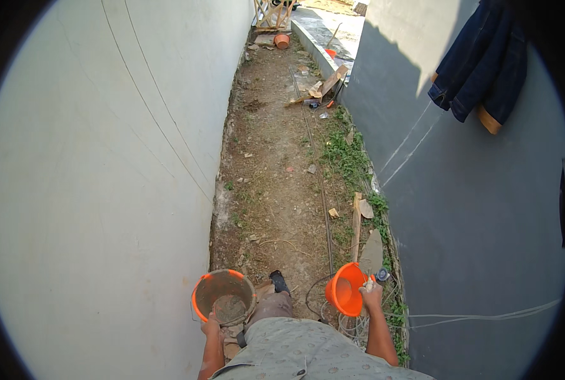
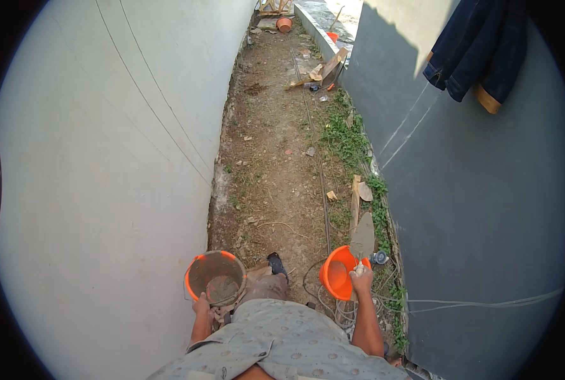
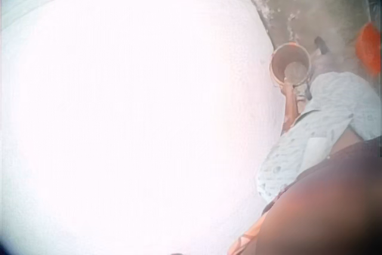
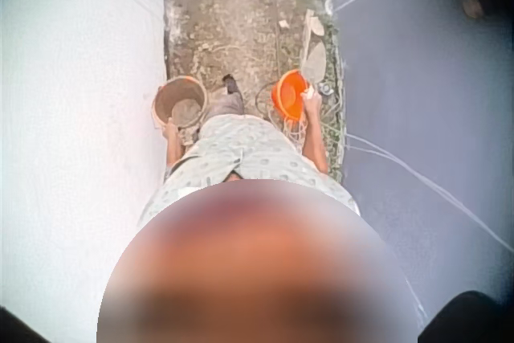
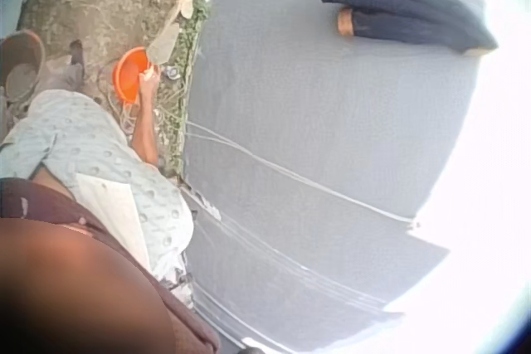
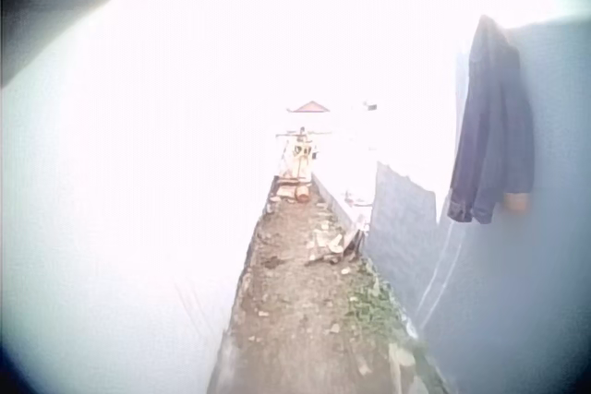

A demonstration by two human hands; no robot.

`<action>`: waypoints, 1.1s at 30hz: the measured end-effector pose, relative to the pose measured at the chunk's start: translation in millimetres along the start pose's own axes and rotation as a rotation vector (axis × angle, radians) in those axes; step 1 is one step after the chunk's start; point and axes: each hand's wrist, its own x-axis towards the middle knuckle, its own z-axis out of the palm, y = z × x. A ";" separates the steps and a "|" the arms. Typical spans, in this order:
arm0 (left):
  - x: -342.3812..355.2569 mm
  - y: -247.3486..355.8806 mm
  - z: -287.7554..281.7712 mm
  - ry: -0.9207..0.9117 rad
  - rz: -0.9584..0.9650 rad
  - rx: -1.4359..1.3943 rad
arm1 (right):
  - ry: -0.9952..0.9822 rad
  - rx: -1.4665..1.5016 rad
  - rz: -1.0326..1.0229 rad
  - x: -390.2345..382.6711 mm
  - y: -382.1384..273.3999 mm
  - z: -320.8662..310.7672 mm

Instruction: The person is applying cement/mortar to a floor area using a trowel and buckets.

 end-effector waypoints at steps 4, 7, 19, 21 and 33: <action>-16.8 69.6 119.2 -0.094 0.077 -0.073 | -0.038 -0.049 0.156 62.2 16.2 17.7; -25.6 134.4 193.7 -0.139 0.178 0.132 | -0.050 -0.170 0.310 102.8 1.5 32.9; 77.9 254.8 451.8 -0.160 0.242 0.015 | 0.022 -0.197 0.629 327.9 -69.1 139.4; 102.5 277.4 481.9 -0.221 0.269 0.003 | 0.063 -0.115 0.589 388.9 -115.6 158.4; 135.5 463.6 754.0 -0.214 0.280 -0.024 | 0.037 0.059 0.180 683.2 -316.1 259.9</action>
